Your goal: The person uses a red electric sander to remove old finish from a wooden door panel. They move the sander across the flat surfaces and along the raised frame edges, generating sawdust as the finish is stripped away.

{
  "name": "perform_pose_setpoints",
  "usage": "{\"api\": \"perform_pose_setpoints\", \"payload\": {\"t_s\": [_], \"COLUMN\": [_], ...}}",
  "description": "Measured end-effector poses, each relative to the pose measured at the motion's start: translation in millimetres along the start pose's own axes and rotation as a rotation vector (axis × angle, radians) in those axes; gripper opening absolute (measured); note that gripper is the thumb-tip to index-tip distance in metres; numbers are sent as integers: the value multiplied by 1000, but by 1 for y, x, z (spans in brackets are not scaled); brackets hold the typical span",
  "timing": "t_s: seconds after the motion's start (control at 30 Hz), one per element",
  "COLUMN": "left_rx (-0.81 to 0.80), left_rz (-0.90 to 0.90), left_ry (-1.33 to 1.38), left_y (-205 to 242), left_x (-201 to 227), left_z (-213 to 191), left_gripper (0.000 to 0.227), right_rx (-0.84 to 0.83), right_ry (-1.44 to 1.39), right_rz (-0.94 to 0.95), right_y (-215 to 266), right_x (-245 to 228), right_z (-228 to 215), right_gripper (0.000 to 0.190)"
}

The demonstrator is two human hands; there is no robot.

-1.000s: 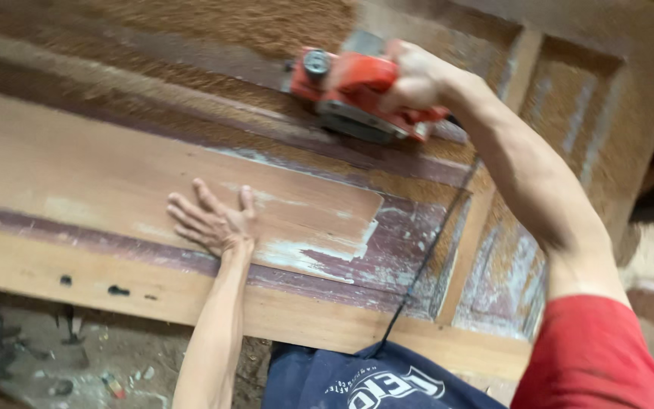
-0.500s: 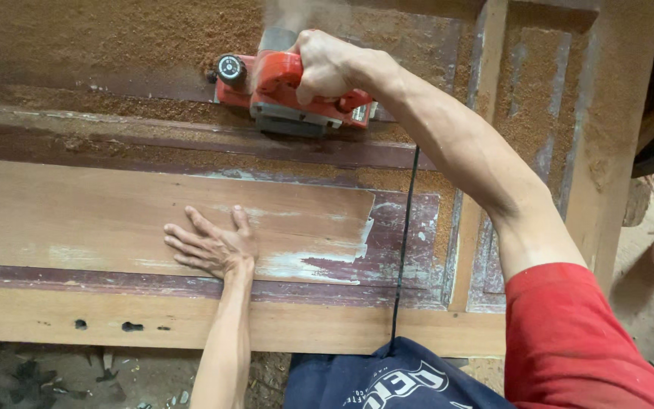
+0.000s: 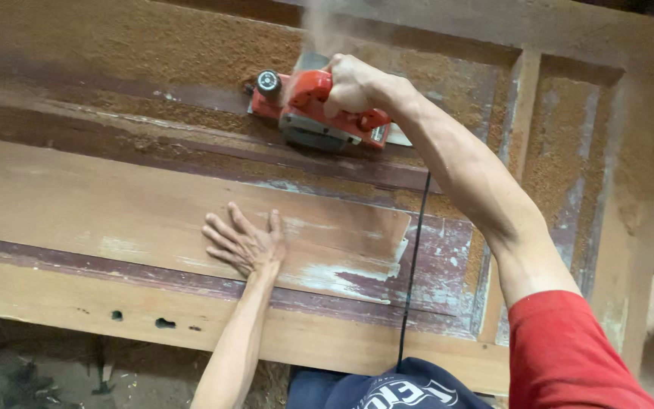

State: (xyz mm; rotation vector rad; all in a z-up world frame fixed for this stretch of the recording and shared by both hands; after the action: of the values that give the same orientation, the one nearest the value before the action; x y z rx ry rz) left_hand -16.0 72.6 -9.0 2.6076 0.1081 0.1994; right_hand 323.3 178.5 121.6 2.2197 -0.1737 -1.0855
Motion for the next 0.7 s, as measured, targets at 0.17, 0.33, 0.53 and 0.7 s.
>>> {"api": "perform_pose_setpoints", "payload": {"t_s": [0.17,0.33,0.53,0.7], "left_rx": [28,22,-5,13], "left_rz": [6,24,24,71], "left_ry": [20,11,-4,16], "left_y": [-90,-134,-138,-134], "left_x": [-56,-74,-71,-71], "left_z": [-74,-96,-87,-91], "left_gripper": [98,99,96,95], "right_rx": [25,-10,-14,-10], "right_ry": [46,-98,-134,-96], "right_rz": [17,7,40,3], "right_y": [-9,-28,-46,-61], "right_x": [-11,-20,-29,-39], "right_z": [5,7,13,15], "right_gripper": [31,24,26,27]}}
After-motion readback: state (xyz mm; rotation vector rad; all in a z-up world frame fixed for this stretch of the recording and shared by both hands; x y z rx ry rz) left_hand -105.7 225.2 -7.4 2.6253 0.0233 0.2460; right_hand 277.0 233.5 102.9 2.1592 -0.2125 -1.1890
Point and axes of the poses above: each hand's wrist, its own y-axis away from the middle knuckle, its own z-axis out of the palm, x = y × z, the point moved 5 cm from there along -y, towards the middle knuckle, and after that the axes turned 13 degrees about -x, right-handed, at the moved point
